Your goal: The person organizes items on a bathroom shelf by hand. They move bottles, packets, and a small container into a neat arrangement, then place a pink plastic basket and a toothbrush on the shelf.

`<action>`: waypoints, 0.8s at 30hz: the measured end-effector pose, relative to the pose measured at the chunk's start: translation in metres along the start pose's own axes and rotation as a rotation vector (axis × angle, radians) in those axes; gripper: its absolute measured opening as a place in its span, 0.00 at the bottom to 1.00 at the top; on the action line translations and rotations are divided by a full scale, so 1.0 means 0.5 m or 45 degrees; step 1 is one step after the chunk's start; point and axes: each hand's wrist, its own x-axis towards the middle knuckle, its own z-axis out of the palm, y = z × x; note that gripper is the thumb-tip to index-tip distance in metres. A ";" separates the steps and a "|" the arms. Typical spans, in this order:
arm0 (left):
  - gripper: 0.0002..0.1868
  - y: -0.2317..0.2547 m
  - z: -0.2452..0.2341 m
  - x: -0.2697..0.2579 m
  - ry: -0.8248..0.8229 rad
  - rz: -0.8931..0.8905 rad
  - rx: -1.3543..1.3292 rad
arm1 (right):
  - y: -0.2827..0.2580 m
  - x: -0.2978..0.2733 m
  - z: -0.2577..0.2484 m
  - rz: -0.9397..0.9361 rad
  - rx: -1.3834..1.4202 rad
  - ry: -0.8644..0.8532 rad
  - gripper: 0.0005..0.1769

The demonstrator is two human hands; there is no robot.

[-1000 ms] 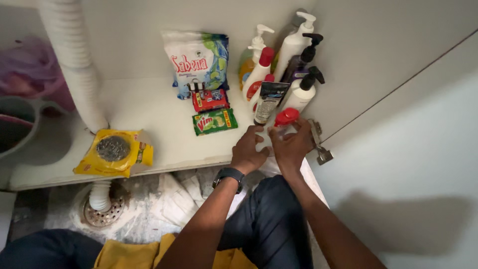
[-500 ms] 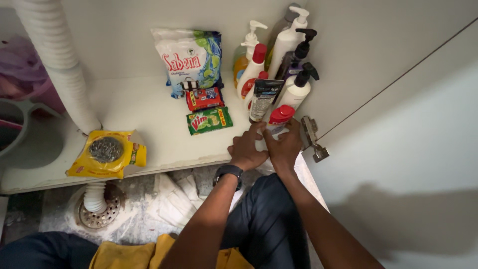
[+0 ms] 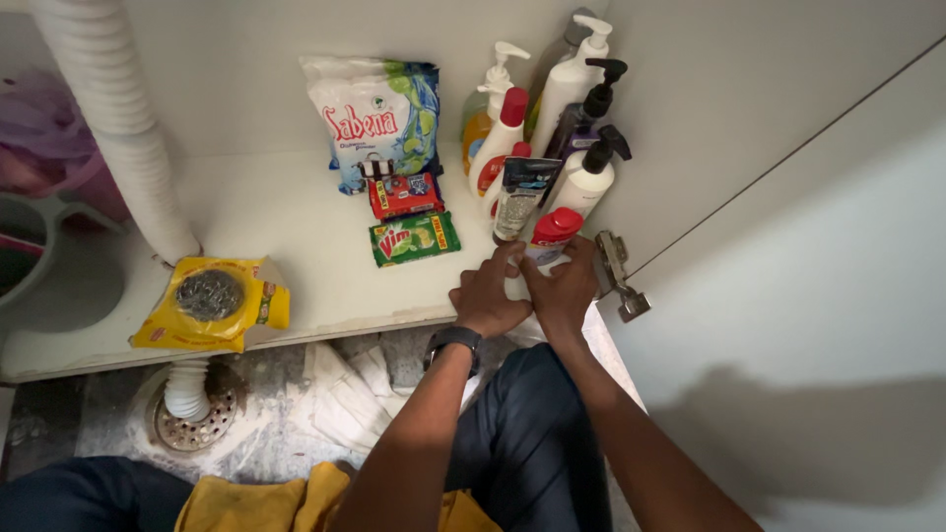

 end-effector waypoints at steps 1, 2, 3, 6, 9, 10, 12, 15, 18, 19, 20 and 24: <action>0.52 -0.002 0.001 0.000 0.005 0.003 0.003 | 0.001 0.001 0.002 -0.004 -0.018 0.003 0.38; 0.52 -0.004 0.001 0.001 0.009 0.006 0.006 | 0.001 0.002 0.004 -0.008 -0.037 0.006 0.38; 0.52 -0.005 0.001 0.002 0.014 0.009 0.011 | 0.001 0.002 0.004 -0.010 -0.027 0.005 0.38; 0.51 -0.004 -0.001 0.004 0.013 0.046 -0.021 | -0.001 0.003 0.001 -0.019 0.000 0.003 0.38; 0.52 -0.003 0.002 0.003 -0.011 -0.035 0.041 | -0.004 -0.001 0.000 -0.028 0.006 -0.001 0.37; 0.52 -0.006 0.003 0.004 -0.002 -0.005 0.020 | -0.004 0.000 0.000 -0.032 -0.002 0.001 0.38; 0.52 -0.012 0.005 0.008 0.016 0.057 -0.020 | -0.003 -0.001 0.002 -0.031 0.000 0.001 0.38; 0.52 -0.011 0.004 0.009 -0.003 0.045 -0.005 | -0.005 0.001 0.001 -0.018 0.004 -0.007 0.39; 0.52 -0.001 -0.003 0.004 -0.042 -0.027 0.039 | -0.003 0.002 0.001 -0.007 -0.009 -0.018 0.39; 0.52 0.003 -0.005 0.002 -0.044 -0.036 0.044 | -0.003 0.001 0.001 -0.007 0.000 -0.019 0.39; 0.52 0.006 -0.006 0.001 -0.046 -0.044 0.048 | -0.003 0.001 0.002 -0.007 0.009 -0.019 0.39; 0.53 0.003 -0.004 0.001 -0.031 -0.038 0.042 | 0.006 0.000 0.008 -0.018 -0.010 0.001 0.39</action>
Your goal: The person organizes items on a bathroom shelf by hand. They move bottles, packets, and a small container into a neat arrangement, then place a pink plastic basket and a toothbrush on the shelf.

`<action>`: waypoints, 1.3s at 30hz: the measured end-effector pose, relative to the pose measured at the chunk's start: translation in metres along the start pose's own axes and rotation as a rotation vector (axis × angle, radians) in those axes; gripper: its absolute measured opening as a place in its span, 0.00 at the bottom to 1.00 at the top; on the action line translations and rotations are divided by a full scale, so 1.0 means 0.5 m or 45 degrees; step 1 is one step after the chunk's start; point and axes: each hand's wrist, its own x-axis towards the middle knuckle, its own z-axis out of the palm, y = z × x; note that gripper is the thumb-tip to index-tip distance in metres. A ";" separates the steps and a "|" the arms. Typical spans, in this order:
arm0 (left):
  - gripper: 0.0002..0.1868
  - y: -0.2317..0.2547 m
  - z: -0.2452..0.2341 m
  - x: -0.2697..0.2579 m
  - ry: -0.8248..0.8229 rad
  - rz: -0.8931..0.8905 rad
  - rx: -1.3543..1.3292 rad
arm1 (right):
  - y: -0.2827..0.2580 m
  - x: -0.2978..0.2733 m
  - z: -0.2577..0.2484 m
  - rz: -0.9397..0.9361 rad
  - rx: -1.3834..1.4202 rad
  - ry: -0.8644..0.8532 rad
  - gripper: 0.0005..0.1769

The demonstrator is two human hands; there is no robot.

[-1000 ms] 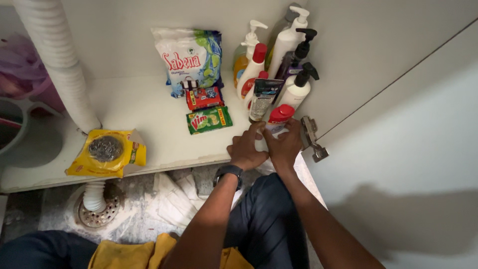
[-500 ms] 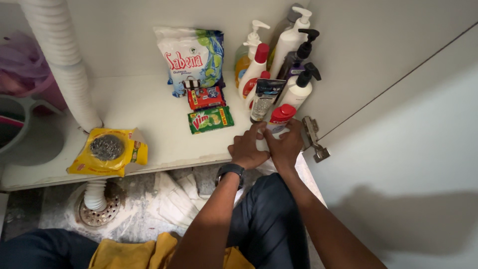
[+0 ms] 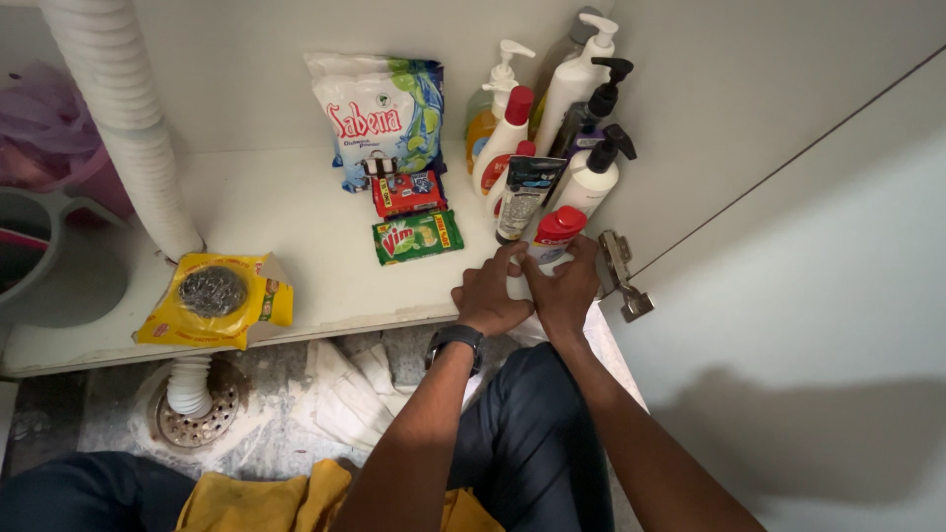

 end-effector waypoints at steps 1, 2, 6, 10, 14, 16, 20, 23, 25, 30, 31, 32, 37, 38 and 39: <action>0.52 -0.003 0.001 0.002 0.006 0.004 -0.004 | 0.001 -0.002 0.002 -0.039 0.003 0.013 0.40; 0.52 -0.006 0.001 0.003 0.012 0.008 -0.007 | 0.002 -0.005 0.002 -0.078 0.005 0.026 0.40; 0.48 -0.029 0.002 0.013 0.006 0.030 -0.139 | -0.001 -0.027 0.010 -0.033 0.012 0.084 0.37; 0.38 -0.038 -0.022 0.001 0.080 0.215 -0.569 | -0.035 -0.066 0.009 -0.152 -0.037 0.147 0.30; 0.31 -0.021 -0.091 -0.021 0.106 0.315 -0.734 | -0.101 -0.091 0.005 -0.349 -0.086 0.104 0.23; 0.29 -0.025 -0.132 -0.031 0.193 0.421 -0.714 | -0.142 -0.101 0.015 -0.368 -0.010 0.058 0.23; 0.23 -0.060 -0.219 -0.048 0.491 0.487 -0.571 | -0.215 -0.119 0.041 -0.436 0.123 -0.119 0.20; 0.21 -0.096 -0.280 -0.075 0.621 0.448 -0.476 | -0.259 -0.136 0.070 -0.422 0.109 -0.248 0.16; 0.22 -0.124 -0.316 -0.096 0.709 0.495 -0.344 | -0.285 -0.151 0.088 -0.432 0.142 -0.345 0.18; 0.27 -0.209 -0.372 -0.131 0.907 0.562 0.044 | -0.344 -0.175 0.145 -0.511 0.091 -0.589 0.35; 0.27 -0.227 -0.379 -0.136 0.961 0.575 0.136 | -0.354 -0.180 0.158 -0.576 0.085 -0.607 0.39; 0.28 -0.244 -0.385 -0.140 1.014 0.587 0.229 | -0.364 -0.186 0.170 -0.641 0.078 -0.626 0.42; 0.28 -0.293 -0.418 -0.175 0.940 0.423 0.173 | -0.405 -0.216 0.213 -0.582 0.024 -0.910 0.45; 0.28 -0.291 -0.423 -0.179 0.901 0.377 0.119 | -0.412 -0.220 0.219 -0.575 0.010 -0.946 0.45; 0.28 -0.284 -0.431 -0.183 0.863 0.337 0.068 | -0.418 -0.223 0.222 -0.576 0.023 -0.968 0.44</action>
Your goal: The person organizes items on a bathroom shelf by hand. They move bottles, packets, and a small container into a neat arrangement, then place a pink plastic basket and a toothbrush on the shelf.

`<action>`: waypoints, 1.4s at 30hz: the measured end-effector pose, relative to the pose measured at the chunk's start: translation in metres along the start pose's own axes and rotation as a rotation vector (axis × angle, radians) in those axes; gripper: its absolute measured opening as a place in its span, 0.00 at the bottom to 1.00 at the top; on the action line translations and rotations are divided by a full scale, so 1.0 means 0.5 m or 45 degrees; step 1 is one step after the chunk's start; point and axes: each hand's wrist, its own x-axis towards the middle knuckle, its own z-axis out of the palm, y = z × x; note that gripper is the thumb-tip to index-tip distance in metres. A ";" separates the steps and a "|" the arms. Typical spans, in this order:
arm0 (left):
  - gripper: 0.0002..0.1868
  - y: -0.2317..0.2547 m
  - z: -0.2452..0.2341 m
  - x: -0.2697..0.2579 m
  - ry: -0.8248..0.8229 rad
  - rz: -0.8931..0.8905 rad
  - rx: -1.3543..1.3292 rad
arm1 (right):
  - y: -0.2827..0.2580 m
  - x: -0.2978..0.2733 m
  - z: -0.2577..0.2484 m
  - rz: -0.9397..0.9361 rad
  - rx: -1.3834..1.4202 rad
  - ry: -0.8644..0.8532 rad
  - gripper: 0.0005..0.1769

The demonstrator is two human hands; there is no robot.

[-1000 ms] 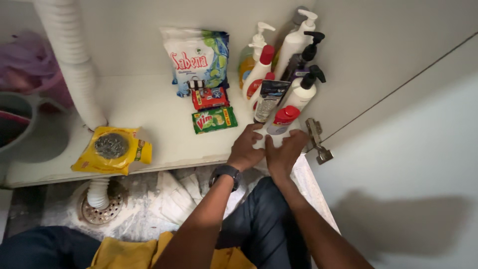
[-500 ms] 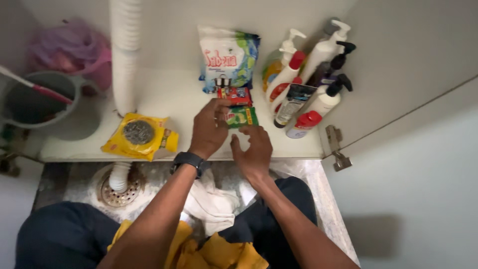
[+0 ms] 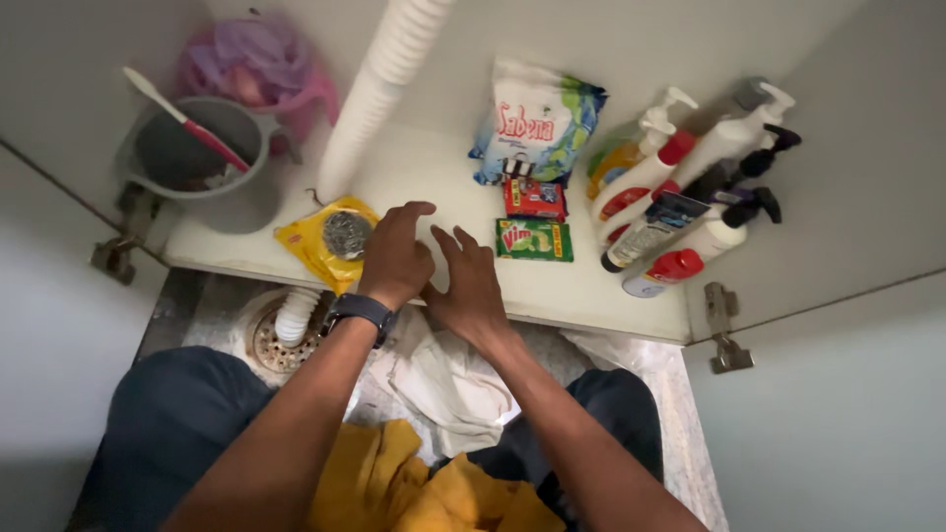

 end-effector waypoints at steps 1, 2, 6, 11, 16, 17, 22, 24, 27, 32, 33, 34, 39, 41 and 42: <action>0.25 0.009 -0.009 0.002 0.025 0.012 -0.061 | -0.008 0.002 0.003 -0.006 0.016 -0.018 0.44; 0.22 0.017 -0.020 0.009 0.049 0.032 -0.123 | -0.017 0.009 0.007 -0.011 0.029 -0.030 0.43; 0.14 0.055 -0.064 0.035 0.041 -0.148 -0.433 | -0.055 0.025 0.023 0.077 0.070 -0.182 0.41; 0.12 0.029 -0.128 0.031 0.089 -0.092 -0.277 | -0.079 0.031 0.062 -0.047 0.089 -0.141 0.41; 0.14 -0.033 -0.168 -0.002 0.042 -0.114 -0.048 | -0.088 0.036 0.082 -0.037 0.171 -0.184 0.30; 0.15 -0.043 -0.174 -0.009 0.039 -0.076 -0.030 | -0.090 0.035 0.083 0.008 0.228 -0.198 0.28; 0.17 -0.049 -0.194 -0.029 0.039 -0.016 0.039 | -0.088 0.029 0.066 -0.165 0.335 -0.109 0.20; 0.19 -0.032 -0.210 -0.029 -0.001 -0.034 0.058 | -0.085 0.029 0.054 -0.244 0.381 -0.058 0.18; 0.23 -0.004 -0.229 -0.024 -0.090 -0.191 -0.067 | -0.079 0.026 0.030 -0.309 0.371 0.047 0.17; 0.24 0.007 -0.196 -0.018 -0.087 -0.438 -0.646 | -0.054 0.014 -0.023 -0.393 0.290 0.290 0.21; 0.23 0.006 -0.184 -0.016 -0.055 -0.401 -0.684 | -0.049 0.007 -0.030 -0.385 0.274 0.341 0.21; 0.22 0.007 -0.171 -0.019 0.025 -0.281 -0.530 | -0.045 -0.002 -0.036 -0.377 0.255 0.394 0.21; 0.28 0.065 -0.135 -0.042 -0.126 -0.810 -1.186 | -0.019 -0.051 -0.061 -0.349 0.152 0.555 0.25; 0.31 0.087 -0.117 -0.037 -0.199 -0.832 -1.333 | -0.006 -0.074 -0.067 -0.305 0.164 0.532 0.24; 0.33 0.093 -0.105 -0.035 -0.235 -0.844 -1.408 | 0.004 -0.087 -0.072 -0.338 0.122 0.525 0.27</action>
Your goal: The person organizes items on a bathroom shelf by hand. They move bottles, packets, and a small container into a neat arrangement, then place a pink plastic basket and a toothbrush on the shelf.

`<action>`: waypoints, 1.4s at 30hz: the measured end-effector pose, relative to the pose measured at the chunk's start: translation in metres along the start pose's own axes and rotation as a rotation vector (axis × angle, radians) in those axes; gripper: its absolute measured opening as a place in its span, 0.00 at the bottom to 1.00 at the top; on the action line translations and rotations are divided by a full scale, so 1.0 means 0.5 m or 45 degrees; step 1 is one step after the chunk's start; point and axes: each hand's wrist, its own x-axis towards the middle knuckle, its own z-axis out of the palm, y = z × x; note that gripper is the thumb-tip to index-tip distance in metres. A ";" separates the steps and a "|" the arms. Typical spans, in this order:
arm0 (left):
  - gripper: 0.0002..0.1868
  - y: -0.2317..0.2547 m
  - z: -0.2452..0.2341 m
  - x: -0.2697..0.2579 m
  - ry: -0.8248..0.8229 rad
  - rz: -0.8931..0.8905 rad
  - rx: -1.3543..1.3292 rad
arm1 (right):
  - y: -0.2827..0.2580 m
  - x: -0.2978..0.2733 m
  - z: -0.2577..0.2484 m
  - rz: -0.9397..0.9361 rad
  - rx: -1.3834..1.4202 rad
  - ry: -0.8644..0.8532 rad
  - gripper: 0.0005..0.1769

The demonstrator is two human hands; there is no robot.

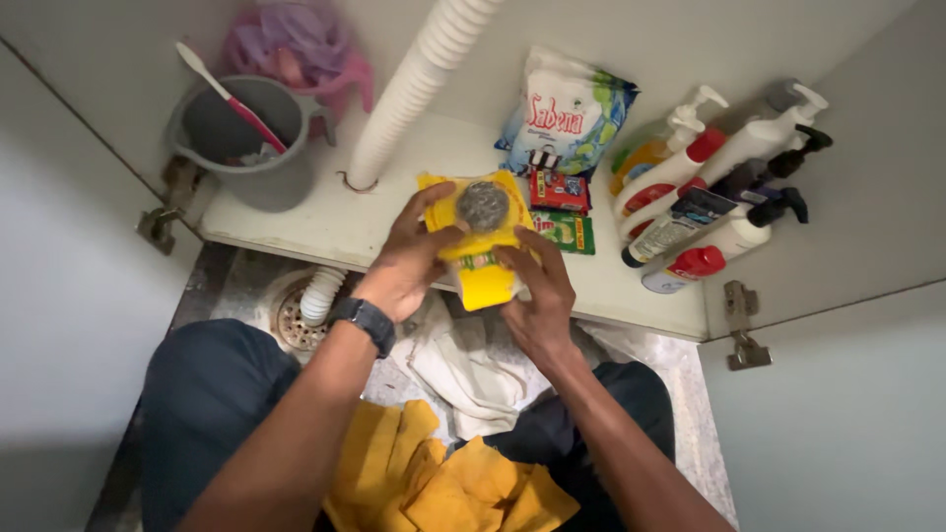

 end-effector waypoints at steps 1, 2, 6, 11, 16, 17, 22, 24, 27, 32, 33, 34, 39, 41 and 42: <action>0.34 -0.009 0.012 0.008 0.019 0.072 0.124 | 0.009 -0.010 -0.014 -0.040 -0.033 -0.013 0.30; 0.35 -0.021 0.026 0.019 0.038 0.143 0.246 | 0.020 -0.017 -0.026 -0.079 -0.066 -0.030 0.33; 0.35 -0.061 0.064 0.055 -0.027 0.416 0.502 | 0.071 -0.012 -0.066 0.354 0.210 0.129 0.34; 0.39 -0.083 0.100 0.058 -0.261 0.493 0.746 | 0.113 0.050 -0.134 1.249 1.280 -0.217 0.31; 0.56 -0.081 0.141 0.040 -0.287 0.498 0.543 | 0.106 0.062 -0.172 1.243 1.261 -0.495 0.40; 0.56 -0.079 0.146 0.037 -0.208 0.318 0.473 | 0.107 0.058 -0.178 1.257 1.271 -0.478 0.41; 0.32 -0.109 0.133 0.058 -0.279 -0.298 0.262 | 0.148 0.035 -0.207 1.360 1.310 -0.502 0.41; 0.25 -0.136 0.127 0.076 -0.353 -0.283 0.256 | 0.162 0.029 -0.210 1.361 1.348 -0.476 0.40; 0.23 -0.158 0.126 0.087 -0.343 -0.378 -0.108 | 0.194 0.019 -0.214 1.359 1.406 -0.439 0.38; 0.20 -0.158 0.131 0.078 -0.391 -0.397 -0.539 | 0.285 -0.018 -0.226 1.289 1.794 -0.358 0.31; 0.20 -0.156 0.136 0.079 -0.362 -0.410 -0.595 | 0.303 -0.020 -0.219 1.313 1.841 -0.316 0.28; 0.20 -0.157 0.143 0.079 -0.296 -0.392 -0.648 | 0.317 -0.026 -0.210 1.345 1.888 -0.274 0.26; 0.21 -0.170 0.164 0.084 -0.135 -0.366 -0.941 | 0.359 -0.054 -0.174 1.963 1.823 0.229 0.17; 0.25 -0.171 0.159 0.080 -0.099 -0.407 -0.973 | 0.371 -0.062 -0.165 1.965 1.966 0.175 0.17; 0.28 -0.174 0.158 0.077 -0.077 -0.432 -0.991 | 0.375 -0.068 -0.161 2.017 1.949 0.233 0.17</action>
